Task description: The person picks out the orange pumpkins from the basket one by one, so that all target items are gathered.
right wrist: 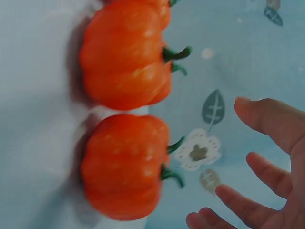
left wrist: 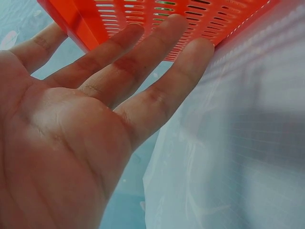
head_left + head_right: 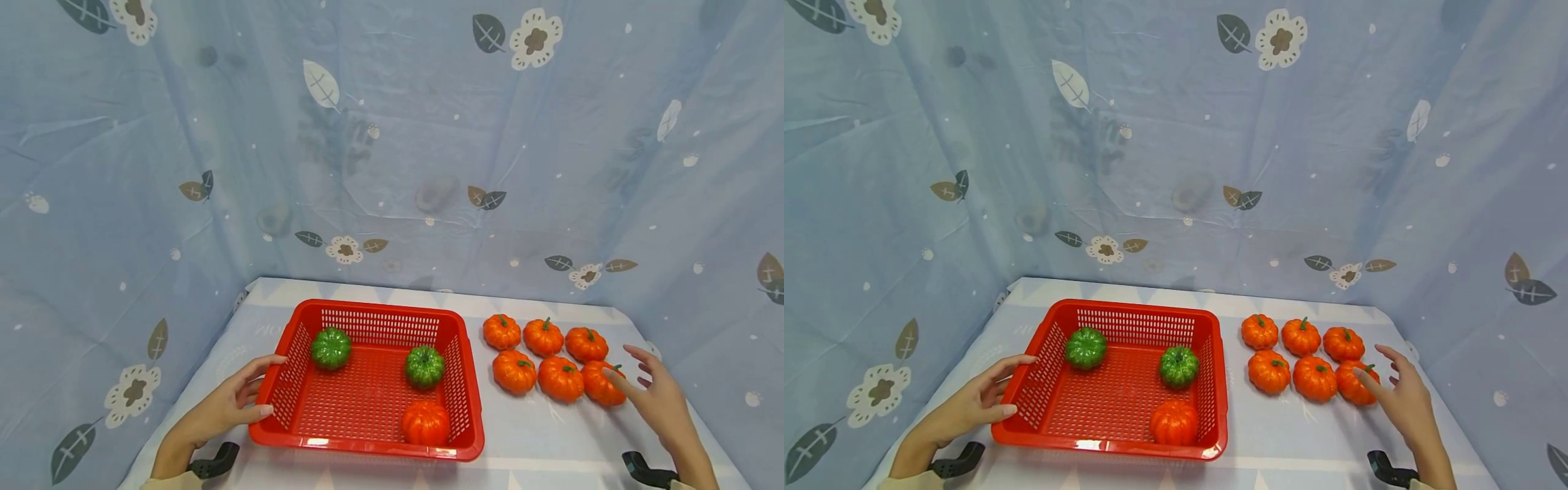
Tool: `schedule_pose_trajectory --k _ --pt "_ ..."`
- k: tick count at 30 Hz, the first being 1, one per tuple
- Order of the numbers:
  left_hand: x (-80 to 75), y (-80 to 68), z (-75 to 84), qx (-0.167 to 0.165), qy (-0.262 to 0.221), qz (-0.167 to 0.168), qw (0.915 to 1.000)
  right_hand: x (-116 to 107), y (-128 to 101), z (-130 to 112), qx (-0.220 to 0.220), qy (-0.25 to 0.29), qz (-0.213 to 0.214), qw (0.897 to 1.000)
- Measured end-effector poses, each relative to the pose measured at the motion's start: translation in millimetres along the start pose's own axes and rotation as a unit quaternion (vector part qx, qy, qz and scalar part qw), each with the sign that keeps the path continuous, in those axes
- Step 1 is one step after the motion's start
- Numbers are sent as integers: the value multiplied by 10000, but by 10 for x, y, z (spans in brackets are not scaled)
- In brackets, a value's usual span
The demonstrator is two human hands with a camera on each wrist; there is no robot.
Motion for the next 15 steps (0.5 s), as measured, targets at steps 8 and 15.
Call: schedule_pose_trajectory --k 8,15 --pt "7 2 10 96 -9 -46 9999 -66 -104 -651 -817 -491 355 9948" --pt "1 6 18 79 26 -10 10000 111 -149 -1236 -1622 -585 186 9848"
Point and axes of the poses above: each hand's wrist, its own y-axis towards the middle knuckle, its own x-axis out of the palm, z = x × y, the point moved 8 cm from there along y, towards the middle knuckle, and after that the axes turned 13 degrees about -z, right-handed, at the moved point
